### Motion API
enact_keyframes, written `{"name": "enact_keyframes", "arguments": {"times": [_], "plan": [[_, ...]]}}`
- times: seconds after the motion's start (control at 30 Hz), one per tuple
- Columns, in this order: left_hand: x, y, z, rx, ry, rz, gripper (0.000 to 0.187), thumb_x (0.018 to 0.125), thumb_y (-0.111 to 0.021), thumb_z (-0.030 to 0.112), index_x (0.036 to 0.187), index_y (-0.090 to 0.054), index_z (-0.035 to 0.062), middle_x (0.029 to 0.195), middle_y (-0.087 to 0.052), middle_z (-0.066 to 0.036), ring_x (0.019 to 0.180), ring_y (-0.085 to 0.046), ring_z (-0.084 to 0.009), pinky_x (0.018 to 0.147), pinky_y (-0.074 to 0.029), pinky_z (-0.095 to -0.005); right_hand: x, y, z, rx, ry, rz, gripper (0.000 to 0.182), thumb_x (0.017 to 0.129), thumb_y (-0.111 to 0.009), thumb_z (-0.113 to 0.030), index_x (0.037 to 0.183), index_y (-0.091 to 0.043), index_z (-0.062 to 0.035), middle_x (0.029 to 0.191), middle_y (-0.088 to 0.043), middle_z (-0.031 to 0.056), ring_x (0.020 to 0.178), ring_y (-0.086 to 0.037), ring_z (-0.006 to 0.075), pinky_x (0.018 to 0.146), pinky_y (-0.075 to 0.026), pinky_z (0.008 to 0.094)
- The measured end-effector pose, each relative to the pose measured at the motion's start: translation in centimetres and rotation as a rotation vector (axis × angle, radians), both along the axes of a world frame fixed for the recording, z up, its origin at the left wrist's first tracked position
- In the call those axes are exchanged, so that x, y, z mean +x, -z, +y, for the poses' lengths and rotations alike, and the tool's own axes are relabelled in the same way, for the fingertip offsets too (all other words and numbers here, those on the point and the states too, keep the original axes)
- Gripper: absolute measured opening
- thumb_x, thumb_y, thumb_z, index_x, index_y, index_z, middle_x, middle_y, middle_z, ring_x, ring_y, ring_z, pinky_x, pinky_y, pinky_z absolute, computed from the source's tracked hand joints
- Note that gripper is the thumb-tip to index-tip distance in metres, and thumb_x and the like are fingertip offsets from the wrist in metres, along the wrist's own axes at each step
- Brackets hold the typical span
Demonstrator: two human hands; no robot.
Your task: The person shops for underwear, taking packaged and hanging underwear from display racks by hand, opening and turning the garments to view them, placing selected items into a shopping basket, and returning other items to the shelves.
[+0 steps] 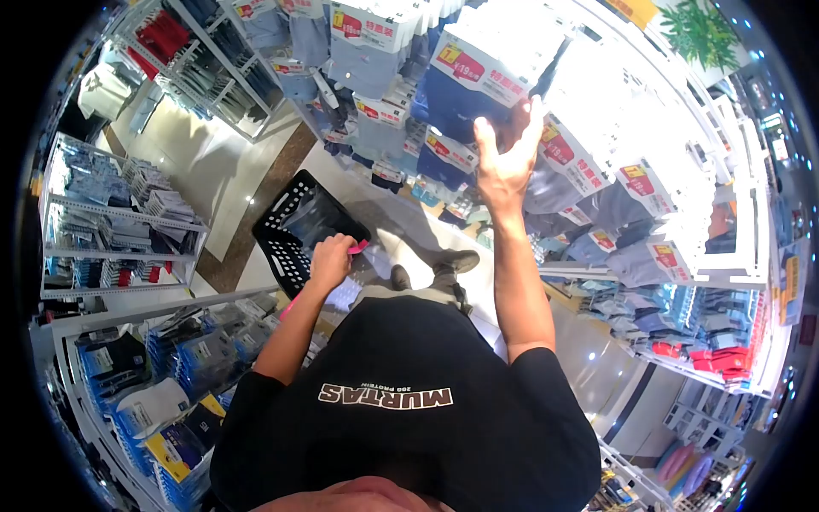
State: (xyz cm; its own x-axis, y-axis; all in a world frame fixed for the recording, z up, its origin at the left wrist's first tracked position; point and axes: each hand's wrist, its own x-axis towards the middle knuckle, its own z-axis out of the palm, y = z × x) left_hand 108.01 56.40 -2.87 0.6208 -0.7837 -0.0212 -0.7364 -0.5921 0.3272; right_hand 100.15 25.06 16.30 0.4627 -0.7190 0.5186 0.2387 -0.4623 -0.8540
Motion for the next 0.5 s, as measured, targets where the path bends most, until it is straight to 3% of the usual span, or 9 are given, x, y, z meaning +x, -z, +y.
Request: {"name": "enact_keyframes", "arguments": {"times": [0.03,0.1,0.2,0.23,0.3,0.4,0.5], "plan": [[0.3,0.1,0.2,0.019,-0.01,-0.007,0.022,0.081,-0.057,0.005,0.1,-0.064,0.0115,0.095,-0.062,-0.008,0.092,-0.06,-0.0291,0.079,-0.046,-0.0428,0.6,-0.2,-0.2,-0.023,0.022,-0.041,0.075,0.089,-0.071,-0.008,0.147,-0.025,0.0055,0.139,-0.043,0.0257,0.13,-0.046,0.0311,0.109,-0.038,0.0404],[1.3,0.3,0.4,0.048,-0.028,-0.024,0.021,0.081,-0.057,0.006,0.099,-0.064,0.0117,0.095,-0.063,-0.008,0.093,-0.061,-0.0292,0.078,-0.046,-0.0435,0.7,-1.2,0.3,0.14,-0.036,-0.096,0.066,0.089,-0.071,-0.007,0.142,-0.033,0.0053,0.127,-0.055,0.0204,0.117,-0.056,0.0246,0.101,-0.045,0.0354],[3.2,0.5,0.8,0.055,-0.081,-0.002,0.019,0.079,-0.063,0.009,0.098,-0.066,0.0123,0.094,-0.064,-0.009,0.093,-0.062,-0.0303,0.078,-0.049,-0.0448,1.5,-0.8,-0.2,0.065,-0.063,-0.131,0.047,0.089,-0.072,-0.008,0.129,-0.049,0.0032,0.109,-0.065,0.0114,0.103,-0.062,0.0171,0.092,-0.048,0.0295],[3.8,0.6,0.9,0.049,-0.093,-0.004,0.02,0.078,-0.065,0.01,0.097,-0.067,0.0124,0.093,-0.064,-0.01,0.092,-0.063,-0.0307,0.077,-0.049,-0.0452,1.8,-1.7,0.2,0.085,-0.085,-0.134,0.029,0.09,-0.073,-0.01,0.113,-0.058,0.0015,0.098,-0.065,0.0065,0.091,-0.061,0.0127,0.084,-0.048,0.0263],[4.9,0.6,1.2,0.044,-0.088,0.001,0.02,0.078,-0.065,0.01,0.098,-0.066,0.0112,0.094,-0.065,-0.011,0.093,-0.063,-0.0314,0.078,-0.05,-0.0457,1.5,-1.6,-0.6,0.098,-0.094,-0.007,0.017,0.092,-0.071,-0.012,0.099,-0.061,-0.0005,0.088,-0.062,0.0017,0.082,-0.056,0.0078,0.076,-0.044,0.0223],[6.8,0.1,1.6,0.007,-0.089,0.016,0.021,0.078,-0.066,0.011,0.098,-0.066,0.0105,0.095,-0.065,-0.011,0.095,-0.063,-0.0316,0.079,-0.051,-0.0453,1.0,-2.5,-1.1,0.03,-0.092,-0.045,0.012,0.095,-0.067,-0.012,0.092,-0.061,-0.0021,0.085,-0.06,-0.0008,0.077,-0.051,0.0049,0.07,-0.04,0.0198],[7.9,-0.8,1.8,-0.032,-0.152,0.073,0.022,0.077,-0.069,0.014,0.098,-0.065,0.0103,0.096,-0.065,-0.011,0.097,-0.063,-0.0318,0.082,-0.05,-0.0442,-0.6,-3.8,-0.2,0.07,-0.14,-0.181,0.024,0.095,-0.065,-0.01,0.114,-0.062,0.0049,0.104,-0.067,0.0091,0.096,-0.06,0.0148,0.088,-0.046,0.0267]]}}
